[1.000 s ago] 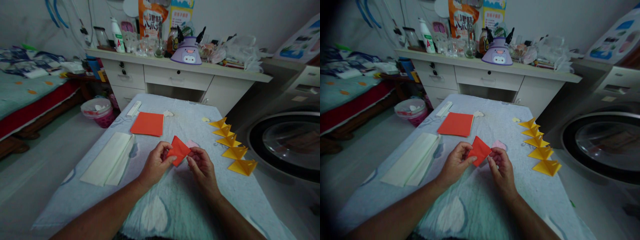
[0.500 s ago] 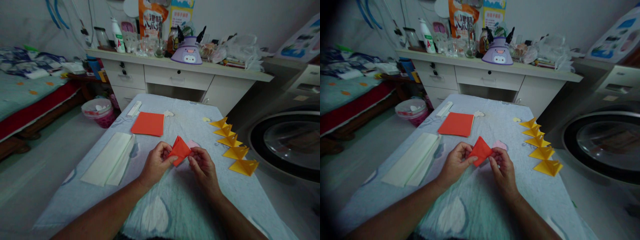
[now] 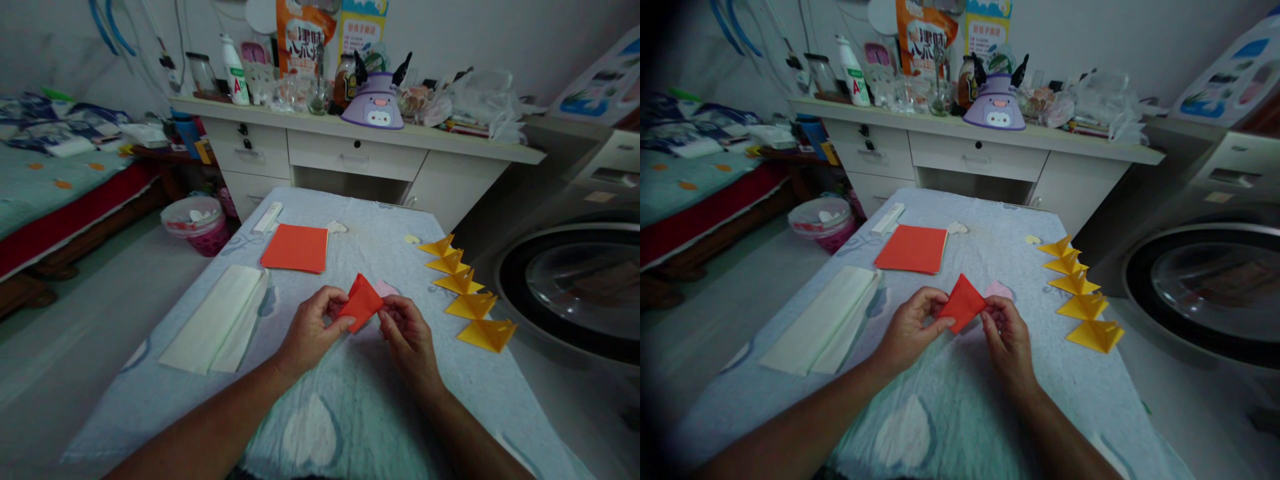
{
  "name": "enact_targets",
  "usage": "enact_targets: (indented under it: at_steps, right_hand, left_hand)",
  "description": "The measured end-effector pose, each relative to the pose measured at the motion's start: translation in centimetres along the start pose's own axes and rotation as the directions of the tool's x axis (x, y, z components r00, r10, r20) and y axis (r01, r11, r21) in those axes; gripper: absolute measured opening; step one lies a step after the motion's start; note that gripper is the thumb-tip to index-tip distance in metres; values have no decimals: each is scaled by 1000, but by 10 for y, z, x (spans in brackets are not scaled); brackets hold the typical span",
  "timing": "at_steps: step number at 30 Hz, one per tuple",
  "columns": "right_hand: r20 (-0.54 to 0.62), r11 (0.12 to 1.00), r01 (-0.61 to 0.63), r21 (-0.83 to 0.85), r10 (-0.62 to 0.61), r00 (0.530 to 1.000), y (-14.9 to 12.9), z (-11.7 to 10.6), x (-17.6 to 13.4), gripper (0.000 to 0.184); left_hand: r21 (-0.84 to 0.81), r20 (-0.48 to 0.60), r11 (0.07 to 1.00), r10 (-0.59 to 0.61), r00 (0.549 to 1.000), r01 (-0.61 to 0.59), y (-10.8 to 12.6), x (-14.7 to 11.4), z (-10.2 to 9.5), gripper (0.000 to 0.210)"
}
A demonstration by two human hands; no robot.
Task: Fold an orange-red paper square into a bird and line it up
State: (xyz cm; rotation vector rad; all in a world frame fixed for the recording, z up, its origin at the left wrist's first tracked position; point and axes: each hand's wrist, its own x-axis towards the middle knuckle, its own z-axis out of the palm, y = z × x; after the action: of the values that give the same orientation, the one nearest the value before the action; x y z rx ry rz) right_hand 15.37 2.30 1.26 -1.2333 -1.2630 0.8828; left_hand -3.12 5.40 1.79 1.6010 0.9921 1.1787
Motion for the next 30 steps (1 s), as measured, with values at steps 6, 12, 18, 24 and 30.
enact_targets:
  at_steps: [6, 12, 18, 24, 30]
  right_hand:
    - [-1, 1000, 12, -13, -12, 1000, -1, -1, 0, 14]
    - [14, 1000, 16, -20, -16, 1000, 1, -3, 0, 11]
    - [10, 998, 39, -38, -39, 999, -4, -3, -1, 11]
    - [-24, 999, -19, 31, 20, 1000, -5, -3, -1, 16]
    - [0, 997, -43, 66, 43, 999, -2, -4, -1, 15]
  left_hand:
    - [103, 8, 991, 86, 996, -87, 3, 0, -1, 20]
    - [185, 12, 967, 177, 984, -176, 1, -1, -3, 13]
    - [156, 65, 969, 184, 981, -192, 1, 0, -4, 13]
    - [184, 65, 960, 202, 977, -210, 2, 0, -3, 18]
    - [260, 66, 923, 277, 958, -285, 3, 1, -5, 16]
